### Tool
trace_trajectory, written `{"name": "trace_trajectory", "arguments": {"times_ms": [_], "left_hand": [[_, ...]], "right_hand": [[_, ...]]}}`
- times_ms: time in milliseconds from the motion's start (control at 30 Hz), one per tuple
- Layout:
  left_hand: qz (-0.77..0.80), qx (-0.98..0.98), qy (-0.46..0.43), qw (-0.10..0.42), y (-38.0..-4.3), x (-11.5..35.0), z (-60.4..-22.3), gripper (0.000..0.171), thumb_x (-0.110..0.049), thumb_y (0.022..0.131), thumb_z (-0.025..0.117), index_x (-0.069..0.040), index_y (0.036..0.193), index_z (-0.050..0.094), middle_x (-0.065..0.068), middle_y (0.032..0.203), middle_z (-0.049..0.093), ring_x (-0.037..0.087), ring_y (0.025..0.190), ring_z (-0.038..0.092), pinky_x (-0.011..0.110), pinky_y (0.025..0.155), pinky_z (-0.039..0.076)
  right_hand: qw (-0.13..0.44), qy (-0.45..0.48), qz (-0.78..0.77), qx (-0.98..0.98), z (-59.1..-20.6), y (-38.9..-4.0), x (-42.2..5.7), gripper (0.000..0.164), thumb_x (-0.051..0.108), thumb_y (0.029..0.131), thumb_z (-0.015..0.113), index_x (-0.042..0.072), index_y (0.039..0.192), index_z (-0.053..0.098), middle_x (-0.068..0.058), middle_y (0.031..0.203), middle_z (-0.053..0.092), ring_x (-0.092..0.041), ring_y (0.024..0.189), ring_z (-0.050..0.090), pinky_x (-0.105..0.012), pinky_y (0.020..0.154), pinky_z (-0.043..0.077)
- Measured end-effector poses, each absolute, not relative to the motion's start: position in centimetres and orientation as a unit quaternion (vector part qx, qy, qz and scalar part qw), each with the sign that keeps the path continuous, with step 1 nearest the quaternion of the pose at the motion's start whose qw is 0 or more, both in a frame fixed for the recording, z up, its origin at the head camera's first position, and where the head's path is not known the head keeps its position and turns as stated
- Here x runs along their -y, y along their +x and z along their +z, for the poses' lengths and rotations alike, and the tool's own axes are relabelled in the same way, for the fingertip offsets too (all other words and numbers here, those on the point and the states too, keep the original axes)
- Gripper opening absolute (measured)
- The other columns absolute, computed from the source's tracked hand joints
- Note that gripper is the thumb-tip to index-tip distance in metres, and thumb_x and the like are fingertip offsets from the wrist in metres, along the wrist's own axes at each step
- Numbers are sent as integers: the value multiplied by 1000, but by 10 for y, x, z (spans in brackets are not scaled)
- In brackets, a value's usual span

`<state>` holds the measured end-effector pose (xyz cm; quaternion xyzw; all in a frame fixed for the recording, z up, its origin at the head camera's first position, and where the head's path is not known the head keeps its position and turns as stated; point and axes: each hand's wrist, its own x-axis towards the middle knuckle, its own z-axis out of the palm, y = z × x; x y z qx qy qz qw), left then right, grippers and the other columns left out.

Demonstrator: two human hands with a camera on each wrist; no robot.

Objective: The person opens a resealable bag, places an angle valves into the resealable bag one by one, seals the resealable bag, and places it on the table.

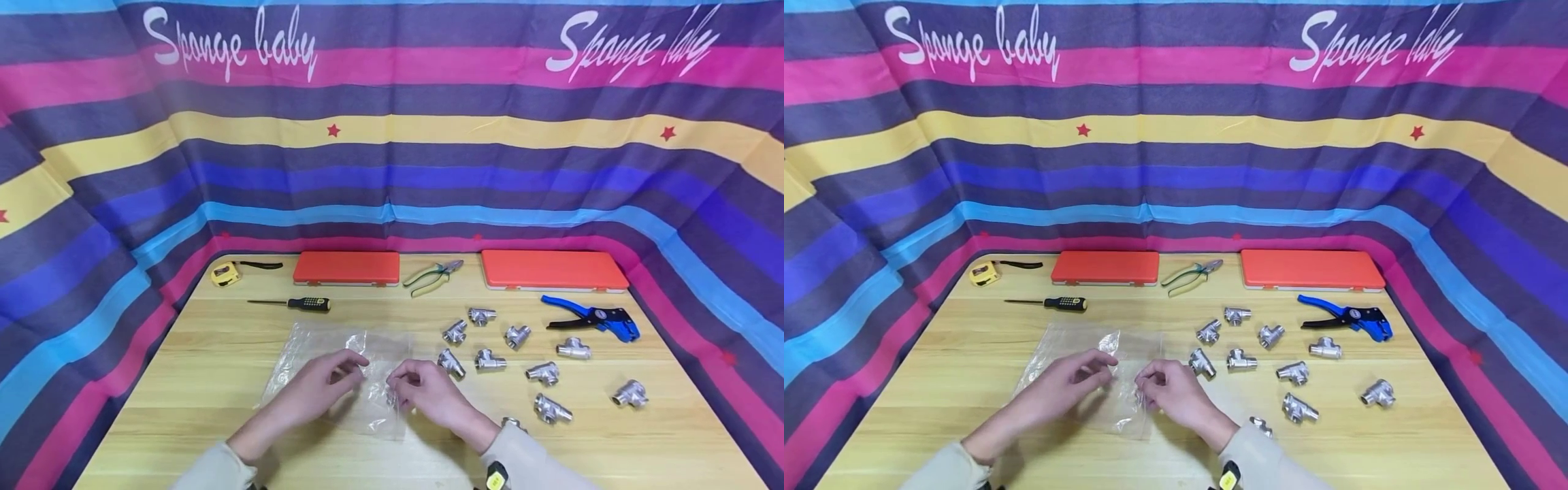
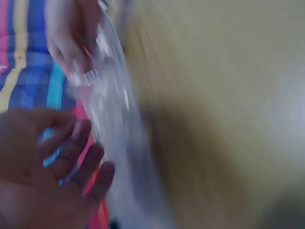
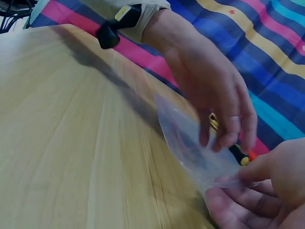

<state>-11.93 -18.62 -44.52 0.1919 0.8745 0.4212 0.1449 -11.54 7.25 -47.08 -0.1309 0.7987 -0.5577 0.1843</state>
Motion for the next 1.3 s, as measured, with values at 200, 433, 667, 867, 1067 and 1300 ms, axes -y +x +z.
{"name": "trace_trajectory", "arguments": {"times_ms": [200,433,667,867,1067,1300], "left_hand": [[255,-917,276,136,-116,224,-443,95,-56,93,80,-14,169,40,16,181,24,50,166,18,80,126,21],[181,-931,273,160,-109,235,-455,121,-70,89,76,-11,175,15,15,183,7,44,169,11,67,134,15],[193,-939,245,144,-107,233,-450,117,-75,88,74,-18,175,20,11,184,13,45,167,18,77,129,16],[173,-943,262,109,-107,239,-450,116,-71,86,78,-15,174,27,17,182,19,50,166,19,75,130,18],[160,-946,253,122,-104,241,-453,121,-79,83,75,-19,175,24,17,182,16,50,166,18,77,130,17],[170,-954,226,99,-104,241,-455,125,-77,80,80,-26,176,18,16,183,11,50,166,20,85,122,25]], "right_hand": [[180,-144,-551,-802,-473,-117,-78,18,22,109,67,5,110,74,-4,95,79,-17,82,74,-26,72,63],[181,-177,-561,-788,-470,-119,-85,19,24,110,64,8,109,74,-7,100,80,-19,88,74,-27,78,62],[173,-195,-583,-769,-469,-122,-88,18,23,113,60,8,113,69,-6,104,82,-19,96,78,-28,89,61],[228,-217,-584,-748,-468,-122,-90,23,28,116,52,9,120,63,-9,111,80,-24,99,81,-31,95,62],[256,-226,-587,-734,-459,-122,-92,30,36,117,49,10,122,63,-10,114,79,-26,100,81,-36,102,61],[268,-219,-592,-728,-454,-125,-96,36,39,118,44,7,127,58,-10,118,79,-27,100,82,-49,114,54]]}}
